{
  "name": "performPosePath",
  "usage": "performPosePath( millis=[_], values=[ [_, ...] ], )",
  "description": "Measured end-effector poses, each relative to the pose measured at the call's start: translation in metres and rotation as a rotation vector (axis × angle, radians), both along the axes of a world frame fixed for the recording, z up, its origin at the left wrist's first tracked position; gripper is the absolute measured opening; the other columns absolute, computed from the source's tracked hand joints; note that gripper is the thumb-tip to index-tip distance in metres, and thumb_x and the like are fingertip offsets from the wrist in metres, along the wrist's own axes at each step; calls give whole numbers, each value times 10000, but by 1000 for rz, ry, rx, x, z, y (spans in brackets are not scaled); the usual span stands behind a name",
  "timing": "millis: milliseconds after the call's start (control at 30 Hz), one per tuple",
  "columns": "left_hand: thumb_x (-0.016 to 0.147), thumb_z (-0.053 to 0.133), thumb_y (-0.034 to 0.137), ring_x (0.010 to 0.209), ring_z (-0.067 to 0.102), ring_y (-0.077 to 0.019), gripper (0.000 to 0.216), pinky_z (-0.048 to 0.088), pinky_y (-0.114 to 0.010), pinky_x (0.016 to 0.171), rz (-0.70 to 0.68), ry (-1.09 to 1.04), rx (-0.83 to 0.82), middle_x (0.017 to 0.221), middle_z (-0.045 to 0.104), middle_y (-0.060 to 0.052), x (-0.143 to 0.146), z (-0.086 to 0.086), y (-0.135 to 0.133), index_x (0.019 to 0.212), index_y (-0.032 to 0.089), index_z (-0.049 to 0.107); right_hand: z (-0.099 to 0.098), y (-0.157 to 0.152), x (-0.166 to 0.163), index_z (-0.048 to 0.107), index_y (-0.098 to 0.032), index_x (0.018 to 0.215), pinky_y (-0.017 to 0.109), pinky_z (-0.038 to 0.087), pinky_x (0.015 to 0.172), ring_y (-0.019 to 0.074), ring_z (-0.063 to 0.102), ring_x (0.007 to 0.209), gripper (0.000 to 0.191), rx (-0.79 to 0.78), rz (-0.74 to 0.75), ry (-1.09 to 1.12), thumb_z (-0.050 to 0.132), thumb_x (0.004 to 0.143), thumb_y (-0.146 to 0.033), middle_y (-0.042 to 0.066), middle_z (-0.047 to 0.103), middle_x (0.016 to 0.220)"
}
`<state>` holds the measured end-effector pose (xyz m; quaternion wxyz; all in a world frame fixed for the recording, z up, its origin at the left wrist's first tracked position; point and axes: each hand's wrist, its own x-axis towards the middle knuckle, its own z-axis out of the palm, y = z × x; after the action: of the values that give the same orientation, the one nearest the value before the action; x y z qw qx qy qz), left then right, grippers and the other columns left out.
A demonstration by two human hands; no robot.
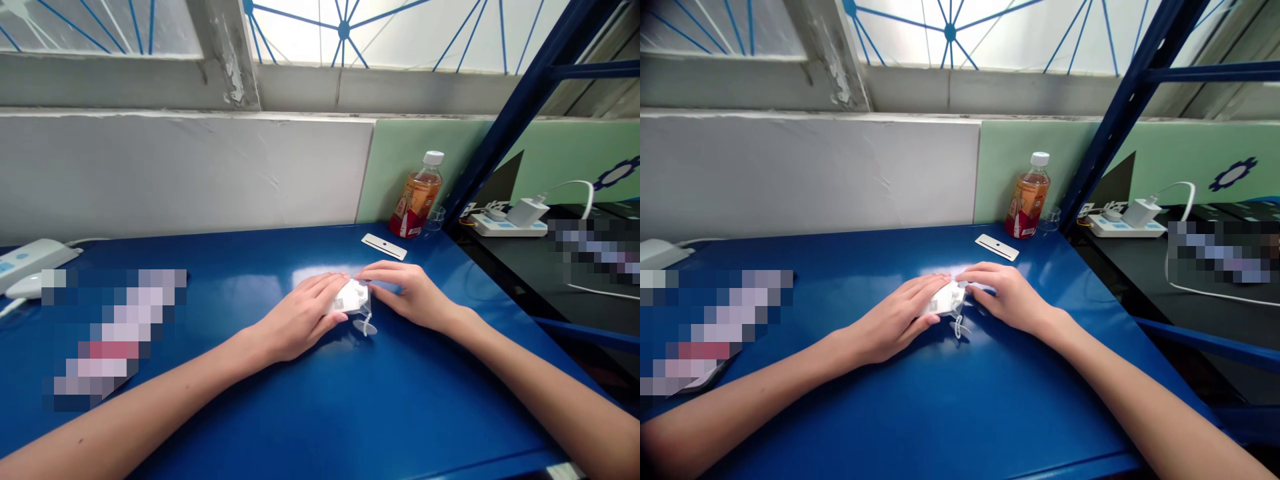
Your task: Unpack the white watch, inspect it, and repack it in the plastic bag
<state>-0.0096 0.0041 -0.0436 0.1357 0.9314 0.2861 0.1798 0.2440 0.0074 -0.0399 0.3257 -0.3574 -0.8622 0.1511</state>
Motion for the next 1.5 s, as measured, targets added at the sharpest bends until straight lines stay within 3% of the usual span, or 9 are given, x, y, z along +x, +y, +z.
performPosePath(
  millis=[267, 500, 767, 900, 1100, 1233, 1333, 1400, 1500],
  values=[
    [1013, 392, 403, 1437, 330, -283, 553, 331, -470, 1160, 61, 27, 0, 1535, 372, -180, -3, -2, -3, 1487, 131, 311, 17, 1, 9, 783, -262, 957, 338, 578, 758, 195, 700, 832, 165, -91, -12, 97, 632, 893, -248, 45, 747, 953],
    [1047, 212, 437, 1437, 323, -276, 535, 316, -471, 1168, 109, -121, -35, 1527, 382, -162, -5, -5, -1, 1483, 142, 303, 26, -2, 7, 796, -250, 857, 342, 571, 731, 200, 680, 794, 96, -179, 15, 314, 731, 825, -312, 49, 732, 883],
    [1043, 244, 444, 1407, 366, -282, 532, 328, -461, 1160, 156, -212, -43, 1507, 401, -170, -6, -7, 0, 1461, 124, 325, 16, 1, 1, 802, -226, 795, 292, 539, 618, 173, 655, 687, 178, -467, -220, 670, 788, 756, -398, 38, 752, 762],
    [1013, 385, 419, 1423, 345, -285, 557, 335, -462, 1161, 185, -190, -21, 1521, 377, -181, -3, -5, -1, 1477, 129, 282, 6, 5, -4, 800, -191, 870, 278, 544, 617, 179, 663, 746, 281, -692, -273, 673, 791, 738, -440, 63, 752, 821],
    [810, 699, 524, 1460, 262, -351, 915, 306, -507, 1171, 66, -51, 30, 1577, 292, -180, -1, -3, -2, 1514, 168, 237, -5, 8, -7, 774, -193, 980, 267, 577, 722, 172, 684, 868, 299, -872, -218, 704, 766, 770, -405, 71, 756, 983],
    [772, 722, 552, 1441, 290, -377, 910, 332, -534, 1148, 93, -22, -8, 1541, 354, -192, 0, -3, -1, 1485, 157, 318, -9, 9, -8, 744, -169, 1030, 358, 609, 746, 216, 704, 868, 325, -778, -225, 551, 707, 815, -409, 91, 755, 998],
    [756, 717, 597, 1430, 302, -392, 892, 336, -551, 1139, 99, -13, -15, 1486, 423, -201, 0, -3, -1, 1444, 139, 382, -9, 7, -5, 718, -179, 1091, 470, 578, 885, 274, 690, 1001, 294, -429, -259, 271, 629, 876, -358, 111, 739, 1080],
    [757, 705, 615, 1445, 265, -398, 878, 305, -558, 1154, 107, -5, 6, 1462, 448, -204, 0, -4, -1, 1419, 120, 412, -5, 4, -2, 697, -184, 1155, 515, 474, 1044, 307, 596, 1203, 313, -166, -225, 38, 605, 896, -333, 127, 692, 1211],
    [778, 681, 612, 1464, 223, -392, 847, 235, -568, 1183, 112, 10, 35, 1463, 451, -196, 0, -5, -1, 1409, 111, 421, 2, -1, 4, 578, -142, 1345, 509, 360, 1146, 326, 399, 1401, 535, -55, -85, -234, 612, 896, -431, 163, 521, 1448]
  ],
)
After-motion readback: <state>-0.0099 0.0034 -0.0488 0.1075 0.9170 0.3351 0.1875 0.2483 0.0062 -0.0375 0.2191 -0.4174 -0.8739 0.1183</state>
